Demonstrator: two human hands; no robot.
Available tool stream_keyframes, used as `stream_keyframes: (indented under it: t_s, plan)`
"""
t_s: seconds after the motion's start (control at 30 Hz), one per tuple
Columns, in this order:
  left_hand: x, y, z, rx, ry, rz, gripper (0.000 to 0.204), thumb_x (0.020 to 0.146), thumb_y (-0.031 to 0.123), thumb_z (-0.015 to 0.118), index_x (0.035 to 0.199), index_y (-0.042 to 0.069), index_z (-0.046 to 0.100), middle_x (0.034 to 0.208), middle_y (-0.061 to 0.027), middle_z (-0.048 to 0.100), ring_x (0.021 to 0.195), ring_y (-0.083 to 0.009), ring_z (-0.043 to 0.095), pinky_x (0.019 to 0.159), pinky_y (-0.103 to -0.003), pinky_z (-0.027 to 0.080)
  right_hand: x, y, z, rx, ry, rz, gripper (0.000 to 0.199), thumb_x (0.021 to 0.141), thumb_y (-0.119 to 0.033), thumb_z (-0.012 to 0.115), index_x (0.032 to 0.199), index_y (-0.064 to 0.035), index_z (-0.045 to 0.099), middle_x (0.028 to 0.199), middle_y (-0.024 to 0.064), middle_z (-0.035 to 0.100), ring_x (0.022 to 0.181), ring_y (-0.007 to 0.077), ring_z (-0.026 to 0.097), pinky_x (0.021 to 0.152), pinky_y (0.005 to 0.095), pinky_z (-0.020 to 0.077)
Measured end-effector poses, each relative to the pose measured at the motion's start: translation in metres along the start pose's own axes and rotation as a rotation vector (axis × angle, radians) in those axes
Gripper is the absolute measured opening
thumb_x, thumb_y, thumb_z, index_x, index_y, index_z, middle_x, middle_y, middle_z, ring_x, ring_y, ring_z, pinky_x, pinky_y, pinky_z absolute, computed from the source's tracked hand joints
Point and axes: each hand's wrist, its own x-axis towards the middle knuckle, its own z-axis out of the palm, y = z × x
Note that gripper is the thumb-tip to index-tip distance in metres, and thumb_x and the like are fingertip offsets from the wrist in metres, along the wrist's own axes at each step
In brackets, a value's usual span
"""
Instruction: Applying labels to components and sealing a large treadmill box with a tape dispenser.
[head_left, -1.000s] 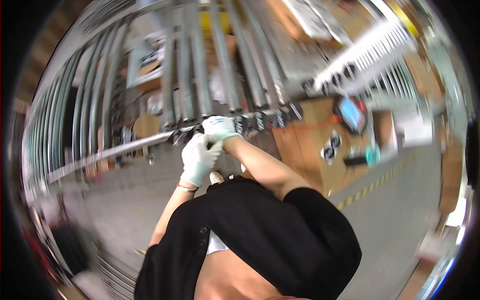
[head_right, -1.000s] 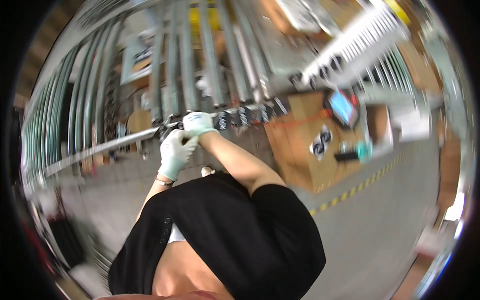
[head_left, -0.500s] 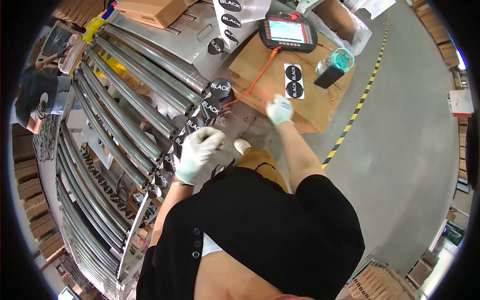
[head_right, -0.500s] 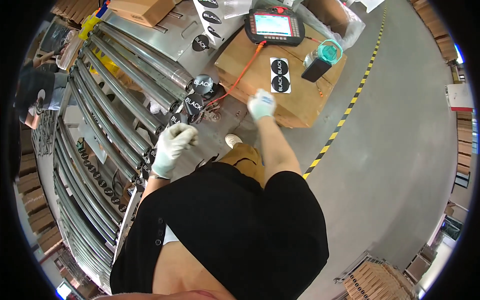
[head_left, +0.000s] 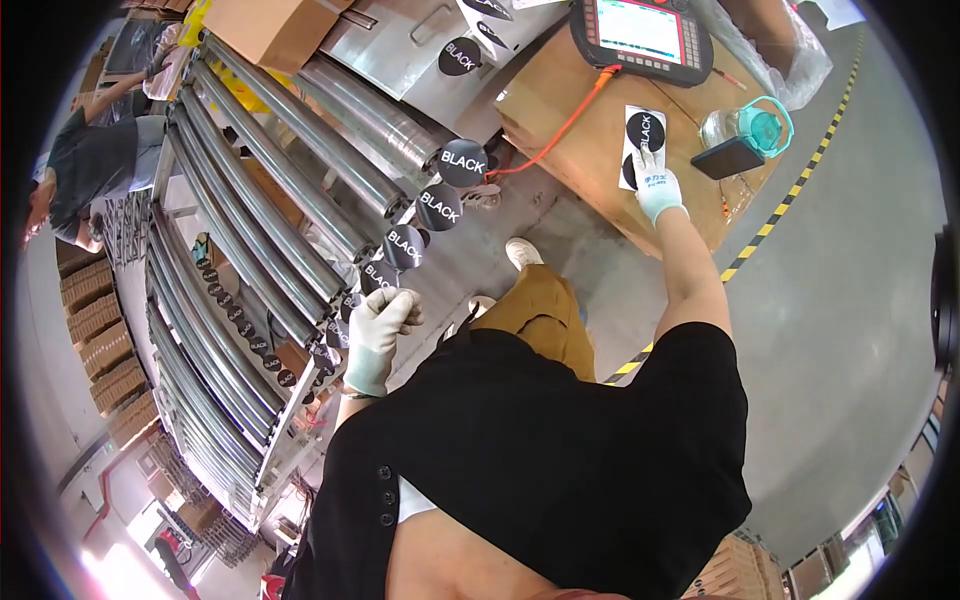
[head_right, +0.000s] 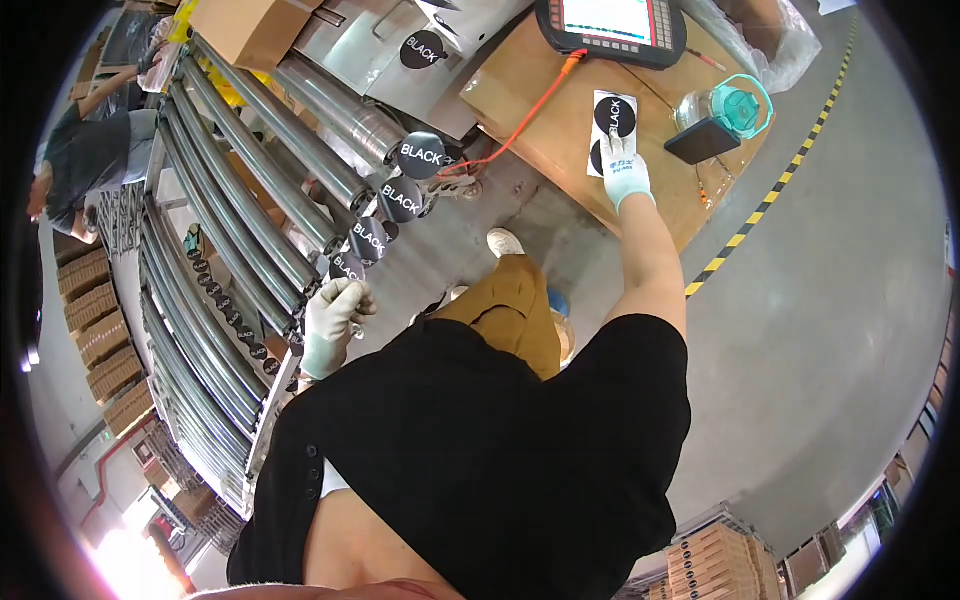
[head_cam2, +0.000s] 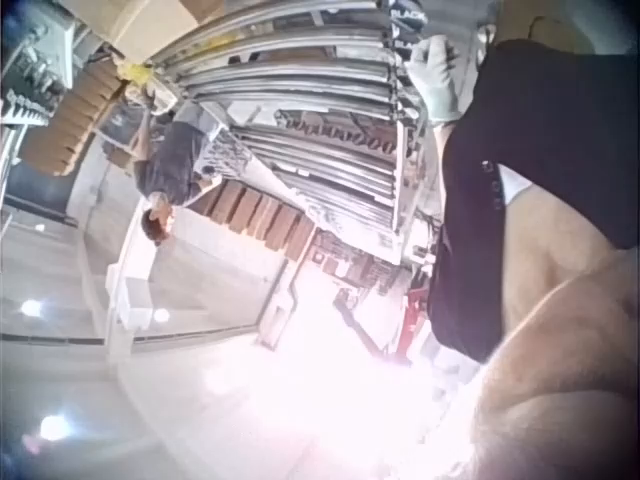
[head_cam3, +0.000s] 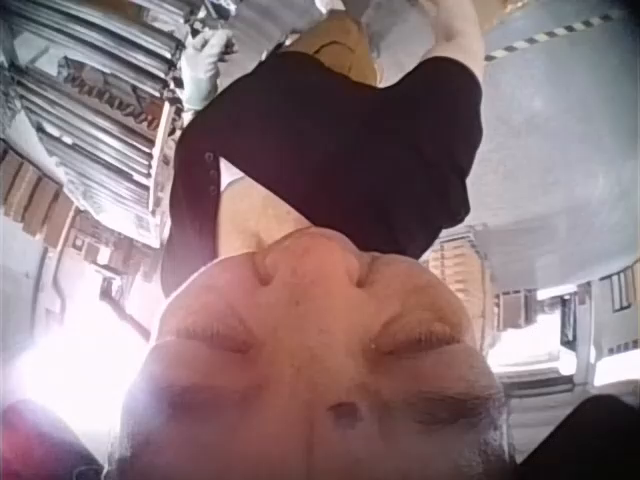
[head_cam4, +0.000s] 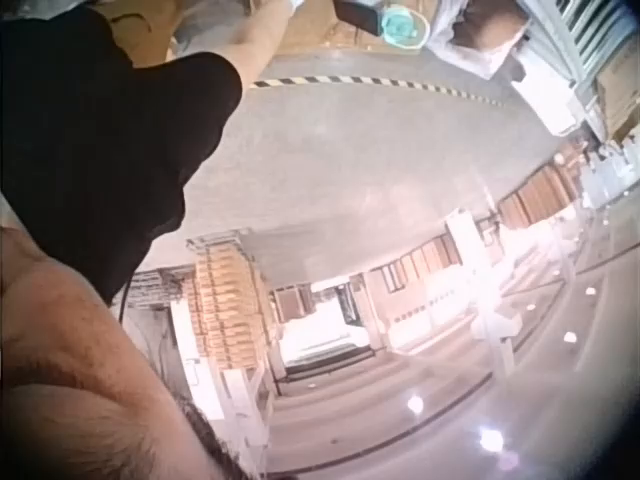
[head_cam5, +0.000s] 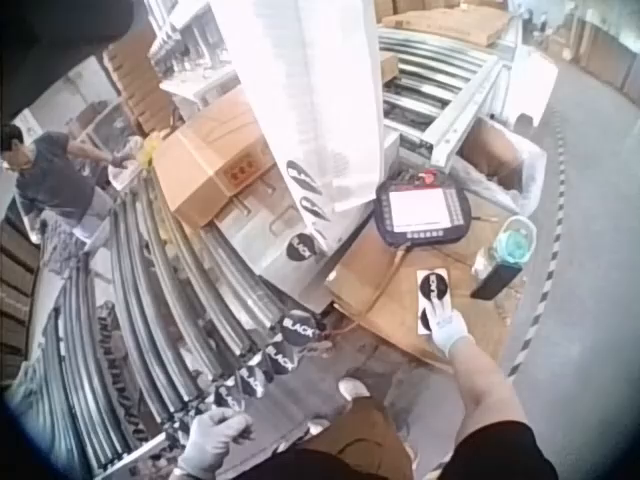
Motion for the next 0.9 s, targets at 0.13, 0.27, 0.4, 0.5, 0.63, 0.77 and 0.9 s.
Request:
stream_keyframes:
  t_s: [0.13, 0.27, 0.4, 0.5, 0.63, 0.77, 0.9]
  plan:
    - [0.004, 0.006, 0.010, 0.005, 0.017, -0.021, 0.020, 0.087, 0.021, 0.061, 0.087, 0.001, 0.064, 0.074, -0.0032, 0.064, 0.066, -0.0098, 0.061, 0.060, -0.020, 0.044, -0.001, 0.008, 0.029, -0.052, 0.076, -0.107, 0.052, 0.085, -0.012, 0.048, 0.135, -0.0032, 0.039, 0.140, 0.0172, 0.041, 0.124, 0.0311, 0.046, 0.094, 0.0373, 0.0440]
    - [0.010, 0.010, 0.015, -0.004, -0.016, 0.011, 0.017, 0.086, 0.018, 0.060, 0.086, 0.001, 0.065, 0.073, -0.0025, 0.063, 0.065, -0.0091, 0.060, 0.059, -0.020, 0.043, -0.005, 0.016, 0.034, 0.046, 0.043, -0.155, 0.044, 0.088, -0.010, 0.039, 0.131, -0.0019, 0.044, 0.135, 0.0175, 0.047, 0.117, 0.0288, 0.053, 0.094, 0.0374, 0.0445]
    - [0.008, 0.012, 0.023, 0.000, -0.002, 0.019, 0.016, 0.086, 0.016, 0.061, 0.084, 0.001, 0.065, 0.072, -0.0020, 0.063, 0.065, -0.0081, 0.059, 0.059, -0.019, 0.042, 0.007, 0.010, -0.010, 0.270, -0.054, -0.080, 0.038, 0.086, -0.019, 0.048, 0.124, -0.0120, 0.051, 0.124, 0.0143, 0.056, 0.107, 0.0316, 0.057, 0.088, 0.0413, 0.0466]
    - [0.008, 0.016, 0.031, 0.026, -0.015, -0.009, 0.016, 0.086, 0.016, 0.061, 0.084, 0.001, 0.065, 0.072, -0.0018, 0.062, 0.064, -0.0072, 0.057, 0.059, -0.020, 0.042, 0.026, 0.028, -0.008, 0.237, 0.093, 0.086, 0.053, 0.079, -0.024, 0.061, 0.128, -0.0123, 0.045, 0.127, 0.0121, 0.052, 0.109, 0.0303, 0.055, 0.086, 0.0432, 0.0472]
    - [0.013, 0.014, 0.033, 0.002, -0.038, -0.020, 0.017, 0.086, 0.017, 0.061, 0.085, 0.000, 0.065, 0.074, -0.0017, 0.062, 0.066, -0.0079, 0.058, 0.060, -0.020, 0.042, 0.035, 0.014, -0.028, 0.158, 0.004, 0.181, 0.109, 0.060, -0.043, 0.079, 0.144, -0.0071, 0.019, 0.143, 0.0137, 0.031, 0.131, 0.0325, 0.033, 0.096, 0.0432, 0.0421]
    - [0.013, 0.016, 0.028, 0.020, 0.016, -0.069, 0.016, 0.087, 0.016, 0.061, 0.085, 0.000, 0.065, 0.074, -0.0019, 0.062, 0.066, -0.0081, 0.058, 0.060, -0.020, 0.042, -0.006, -0.027, -0.033, 0.096, -0.079, 0.158, 0.123, 0.057, -0.051, 0.079, 0.145, -0.0027, 0.010, 0.151, 0.0143, 0.011, 0.138, 0.0353, 0.019, 0.106, 0.0483, 0.0276]
    - [0.016, 0.016, 0.033, -0.014, -0.009, -0.088, 0.015, 0.088, 0.015, 0.060, 0.086, 0.000, 0.064, 0.074, -0.0019, 0.062, 0.066, -0.0079, 0.058, 0.060, -0.020, 0.043, -0.027, -0.025, -0.022, 0.002, -0.164, 0.065, 0.123, 0.056, -0.048, 0.081, 0.146, -0.0058, 0.010, 0.151, 0.0132, 0.012, 0.138, 0.0340, 0.020, 0.106, 0.0475, 0.0281]
